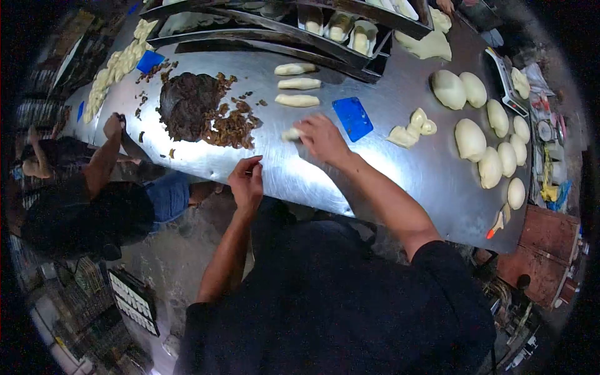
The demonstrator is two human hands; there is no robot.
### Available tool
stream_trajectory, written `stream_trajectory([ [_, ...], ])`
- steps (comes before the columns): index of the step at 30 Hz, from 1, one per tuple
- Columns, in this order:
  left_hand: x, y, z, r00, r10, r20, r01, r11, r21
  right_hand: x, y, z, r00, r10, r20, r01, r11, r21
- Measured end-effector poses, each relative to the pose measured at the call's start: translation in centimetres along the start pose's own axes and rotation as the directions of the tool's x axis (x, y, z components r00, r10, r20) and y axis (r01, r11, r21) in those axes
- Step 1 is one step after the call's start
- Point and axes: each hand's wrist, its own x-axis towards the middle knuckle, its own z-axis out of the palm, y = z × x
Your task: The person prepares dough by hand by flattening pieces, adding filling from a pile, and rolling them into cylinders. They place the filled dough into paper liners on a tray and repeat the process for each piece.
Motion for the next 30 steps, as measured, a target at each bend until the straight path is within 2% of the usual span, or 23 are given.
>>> stream_trajectory([
  [2, 1.6, -0.2, 1.2, 0.999, 0.03, 0.034, -0.027, 0.997, -0.075, 2.9, 1.4, 1.5, 1.0, -0.001, -0.031, 0.0, 1.0, -0.024],
  [4, 3.7, 2.5, 3.3, 0.922, 0.387, 0.024, -0.372, 0.864, 0.34, 3.5, 2.5, 3.1, 0.997, 0.047, 0.067, -0.04, 0.995, -0.09],
  [6, 5.4, 2.8, 5.5, 0.866, 0.472, 0.164, -0.497, 0.786, 0.368, 2.4, -0.1, 1.2, 0.981, -0.018, -0.191, -0.029, 0.971, -0.237],
  [7, 6.2, 1.0, 5.9, 0.867, 0.403, 0.294, -0.485, 0.816, 0.315, 1.6, -1.5, -1.2, 0.972, 0.076, -0.22, -0.117, 0.977, -0.177],
  [8, 6.2, 0.7, 5.8, 0.878, 0.372, 0.302, -0.451, 0.855, 0.256, -0.5, -0.2, -1.9, 0.933, 0.097, -0.346, -0.157, 0.977, -0.148],
  [9, 5.8, 1.3, 5.5, 0.874, 0.41, 0.259, -0.469, 0.851, 0.236, -2.8, 1.4, -3.0, 0.877, 0.11, -0.468, -0.182, 0.977, -0.111],
  [10, 5.7, 2.1, 4.9, 0.867, 0.45, 0.211, -0.491, 0.842, 0.222, -4.6, 2.8, -5.6, 0.815, 0.185, -0.549, -0.335, 0.923, -0.187],
  [11, 5.1, 2.9, 4.8, 0.883, 0.428, 0.192, -0.458, 0.876, 0.154, -7.6, 5.1, -7.7, 0.723, 0.253, -0.643, -0.518, 0.815, -0.261],
  [12, 4.9, 3.4, 5.6, 0.881, 0.433, 0.192, -0.462, 0.874, 0.152, -10.1, 6.2, -10.4, 0.601, 0.503, -0.622, -0.764, 0.591, -0.26],
  [13, 4.6, 4.0, 6.7, 0.903, 0.301, 0.305, -0.34, 0.937, 0.082, -11.2, 7.0, -12.7, 0.55, 0.558, -0.621, -0.831, 0.434, -0.347],
  [14, 4.3, 4.7, 8.0, 0.889, 0.173, 0.424, -0.205, 0.978, 0.03, -12.5, 8.2, -14.3, 0.471, 0.589, -0.657, -0.87, 0.436, -0.232],
  [15, 4.5, 5.4, 10.4, 0.818, 0.29, 0.498, -0.317, 0.948, -0.031, -13.3, 9.5, -15.5, 0.387, 0.619, -0.684, -0.894, 0.432, -0.115],
  [16, 4.9, 6.4, 13.7, 0.728, 0.398, 0.559, -0.417, 0.903, -0.102, -13.5, 10.6, -16.3, 0.384, 0.615, -0.689, -0.894, 0.434, -0.111],
  [18, 5.3, 10.0, 20.2, 0.538, 0.524, 0.66, -0.591, 0.793, -0.148, -13.7, 12.4, -17.1, 0.592, 0.641, -0.488, -0.686, 0.719, 0.113],
  [19, 5.5, 10.2, 23.6, 0.451, 0.515, 0.729, -0.691, 0.719, -0.08, -14.0, 13.7, -17.0, 0.703, 0.559, -0.441, -0.649, 0.757, -0.076],
  [21, 4.8, 10.7, 29.4, 0.48, 0.354, 0.803, -0.725, 0.675, 0.136, -13.7, 12.3, -17.1, 0.7, 0.609, -0.372, -0.669, 0.742, -0.046],
  [23, 4.1, 12.9, 32.2, 0.378, 0.14, 0.915, -0.672, 0.721, 0.167, -14.7, 12.7, -16.1, 0.706, 0.643, -0.298, -0.68, 0.733, -0.03],
  [24, 2.6, 10.1, 35.0, 0.525, 0.374, 0.765, -0.745, 0.636, 0.2, -16.2, 14.2, -14.9, 0.716, 0.628, -0.305, -0.667, 0.745, -0.034],
  [25, 2.0, 8.3, 37.0, 0.633, 0.361, 0.685, -0.648, 0.731, 0.213, -17.0, 13.8, -14.4, 0.752, 0.591, -0.293, -0.584, 0.803, 0.119],
  [26, 1.3, 7.1, 37.8, 0.725, 0.329, 0.604, -0.543, 0.814, 0.208, -17.5, 13.9, -14.1, 0.759, 0.592, -0.272, -0.58, 0.804, 0.13],
  [27, 1.1, 11.4, 33.5, 0.651, 0.328, 0.685, -0.629, 0.738, 0.245, -18.1, 14.0, -13.9, 0.793, 0.546, -0.27, -0.563, 0.826, 0.016],
  [29, 0.3, 12.3, 29.3, 0.627, 0.267, 0.732, -0.61, 0.753, 0.247, -18.5, 13.4, -13.4, 0.824, 0.513, -0.241, -0.559, 0.804, -0.201],
  [30, 0.0, 12.0, 27.4, 0.591, 0.227, 0.774, -0.602, 0.763, 0.236, -18.2, 13.0, -13.1, 0.83, 0.506, -0.236, -0.55, 0.813, -0.189],
])
